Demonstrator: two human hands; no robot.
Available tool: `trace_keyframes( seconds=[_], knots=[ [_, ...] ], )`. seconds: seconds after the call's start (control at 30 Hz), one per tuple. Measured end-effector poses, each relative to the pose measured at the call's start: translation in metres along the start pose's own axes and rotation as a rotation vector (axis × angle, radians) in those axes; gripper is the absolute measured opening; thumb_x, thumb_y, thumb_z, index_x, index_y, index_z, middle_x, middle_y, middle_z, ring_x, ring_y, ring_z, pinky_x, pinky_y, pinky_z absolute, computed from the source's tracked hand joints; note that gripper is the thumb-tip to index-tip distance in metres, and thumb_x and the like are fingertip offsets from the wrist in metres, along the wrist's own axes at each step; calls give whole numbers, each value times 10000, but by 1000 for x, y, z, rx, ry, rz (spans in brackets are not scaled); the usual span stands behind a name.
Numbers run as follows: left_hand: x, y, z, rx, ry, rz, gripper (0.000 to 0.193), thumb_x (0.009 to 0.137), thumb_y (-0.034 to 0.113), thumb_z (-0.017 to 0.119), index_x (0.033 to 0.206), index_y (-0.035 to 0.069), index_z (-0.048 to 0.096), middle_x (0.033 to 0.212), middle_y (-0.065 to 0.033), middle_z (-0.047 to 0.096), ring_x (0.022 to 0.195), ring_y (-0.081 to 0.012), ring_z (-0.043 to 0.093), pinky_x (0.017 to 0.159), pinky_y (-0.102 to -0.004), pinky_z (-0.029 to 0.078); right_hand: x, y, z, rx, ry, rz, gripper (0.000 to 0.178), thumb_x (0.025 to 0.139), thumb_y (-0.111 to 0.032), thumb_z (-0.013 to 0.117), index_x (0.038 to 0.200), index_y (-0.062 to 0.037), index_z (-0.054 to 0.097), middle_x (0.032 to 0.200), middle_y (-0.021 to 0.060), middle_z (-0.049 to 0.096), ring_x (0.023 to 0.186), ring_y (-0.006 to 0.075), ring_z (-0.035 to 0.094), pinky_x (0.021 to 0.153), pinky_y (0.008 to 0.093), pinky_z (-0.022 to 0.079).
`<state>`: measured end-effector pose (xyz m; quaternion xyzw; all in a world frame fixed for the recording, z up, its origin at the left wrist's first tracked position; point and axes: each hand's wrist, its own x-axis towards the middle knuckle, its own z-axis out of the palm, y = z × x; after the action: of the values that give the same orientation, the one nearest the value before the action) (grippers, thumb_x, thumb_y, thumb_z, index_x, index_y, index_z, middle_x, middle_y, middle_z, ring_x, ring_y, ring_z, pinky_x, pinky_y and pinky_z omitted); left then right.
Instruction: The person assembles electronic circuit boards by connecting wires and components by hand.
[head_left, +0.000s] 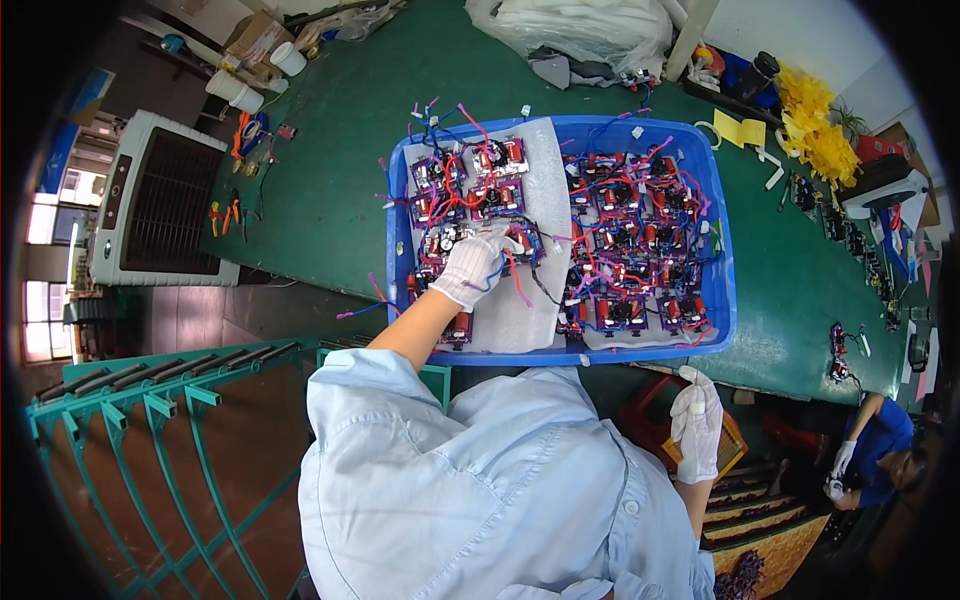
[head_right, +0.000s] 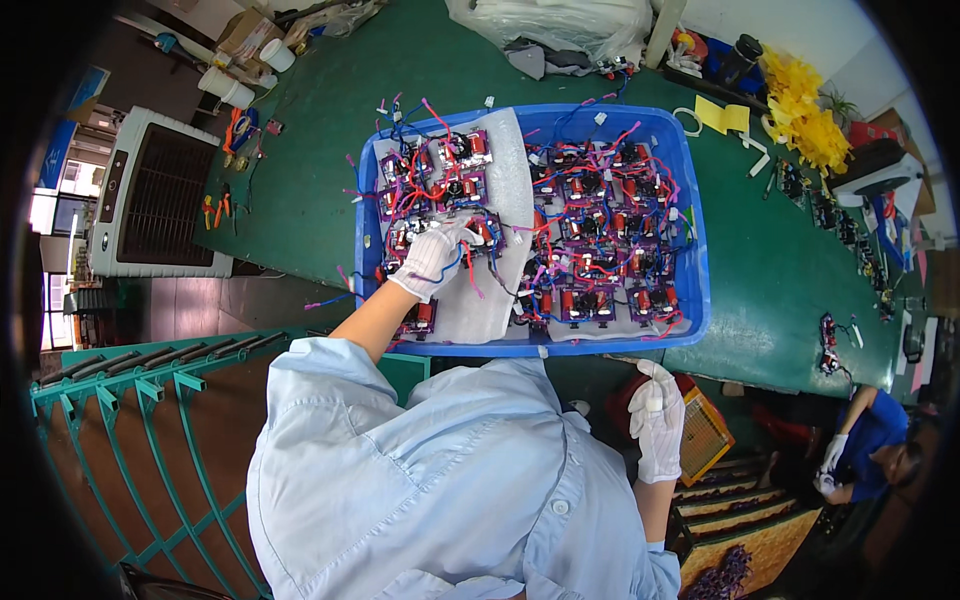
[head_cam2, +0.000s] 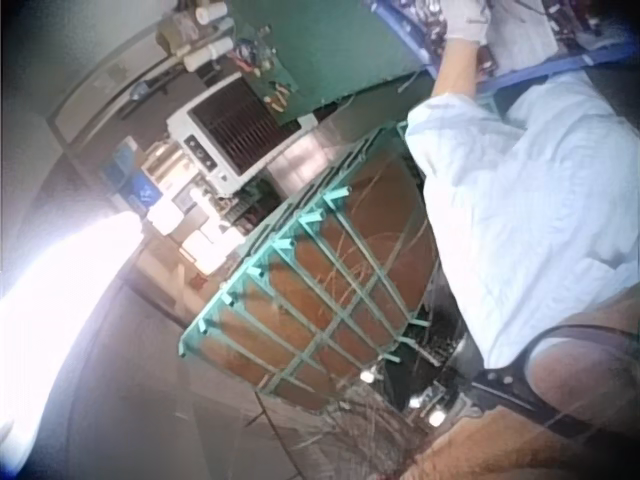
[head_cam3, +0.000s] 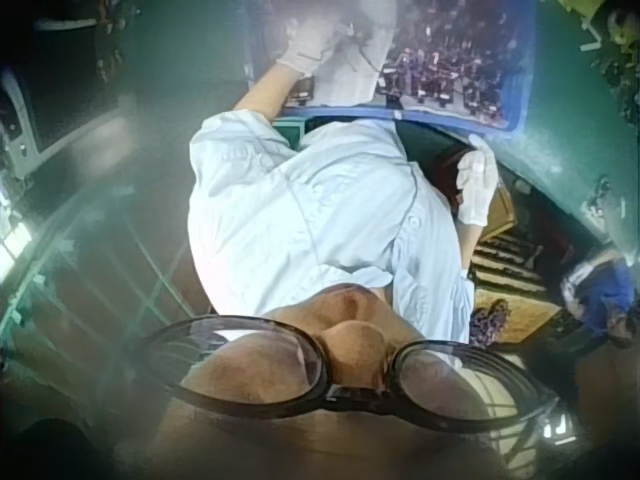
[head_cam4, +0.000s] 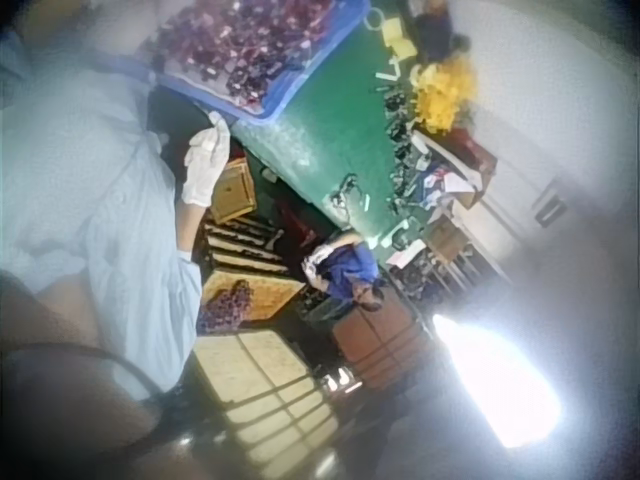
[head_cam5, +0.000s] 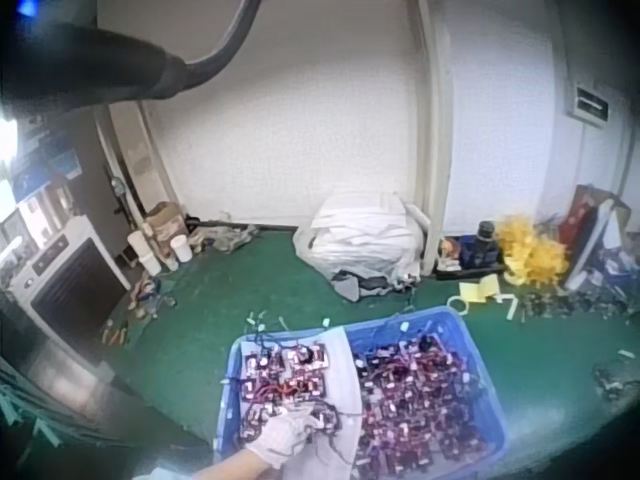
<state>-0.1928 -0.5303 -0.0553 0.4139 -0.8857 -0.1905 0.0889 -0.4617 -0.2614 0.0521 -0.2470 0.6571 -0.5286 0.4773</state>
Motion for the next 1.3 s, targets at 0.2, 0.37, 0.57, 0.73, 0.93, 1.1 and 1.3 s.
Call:
trace_keyframes(
  seconds=[0.2, 0.37, 0.57, 0.73, 0.93, 1.1, 1.3],
  knots=[
    [-1, -6, -1, -40, 117, 297, 254, 676, -1, 497, 884, 111, 590, 1162, -160, 509, 1068, -300, 494, 894, -377, 405, 2, 3, 4, -17, 21, -29, 484, 887, -371, 430, 1107, 59, 444, 581, -14, 447, 377, 12, 331, 339, 143, 259],
    [-7, 7, 7, 34, 142, 80, 238, 662, -17, 491, 834, 107, 598, 1083, -148, 560, 979, -287, 551, 830, -362, 443, 4, 0, 9, -35, 17, -29, 490, 886, -378, 431, 1105, 60, 444, 579, -14, 447, 378, 12, 334, 339, 144, 261],
    [-1, -4, 7, 52, 271, 216, 227, 658, 24, 516, 850, 119, 590, 1031, -153, 579, 975, -275, 553, 823, -368, 438, 3, 3, 13, -51, 15, -1, 482, 888, -374, 429, 1107, 55, 446, 573, -16, 450, 377, 14, 336, 340, 148, 262],
    [11, -12, 13, 128, 162, 105, 193, 679, 64, 501, 853, 67, 584, 1000, -152, 590, 904, -268, 575, 769, -363, 451, 2, 4, 11, -23, 25, 3, 462, 895, -360, 418, 1102, 51, 453, 576, -15, 449, 375, 15, 332, 344, 147, 264],
    [11, -19, 5, 173, 84, 129, 205, 688, 65, 502, 876, 60, 585, 999, -127, 597, 899, -264, 579, 774, -355, 451, -8, 12, 5, -14, 56, 5, 472, 896, -373, 410, 1118, 42, 447, 593, -20, 452, 388, 12, 340, 342, 147, 264],
    [1, -21, 11, 187, 144, 110, 281, 665, 19, 494, 904, 125, 596, 1070, -123, 572, 949, -271, 563, 827, -366, 438, -14, 20, 6, 47, 78, 37, 450, 885, -359, 435, 1121, 24, 453, 584, -28, 453, 395, 9, 349, 345, 143, 273],
    [13, -40, 12, -410, -43, 93, 404, 654, -50, 465, 1041, 48, 526, 1104, -170, 523, 1061, -296, 492, 884, -356, 403, -22, 23, 2, 30, 56, 127, 355, 844, -147, 518, 1142, 30, 444, 903, 52, 540, 764, 89, 516, 639, 199, 416]
  ],
)
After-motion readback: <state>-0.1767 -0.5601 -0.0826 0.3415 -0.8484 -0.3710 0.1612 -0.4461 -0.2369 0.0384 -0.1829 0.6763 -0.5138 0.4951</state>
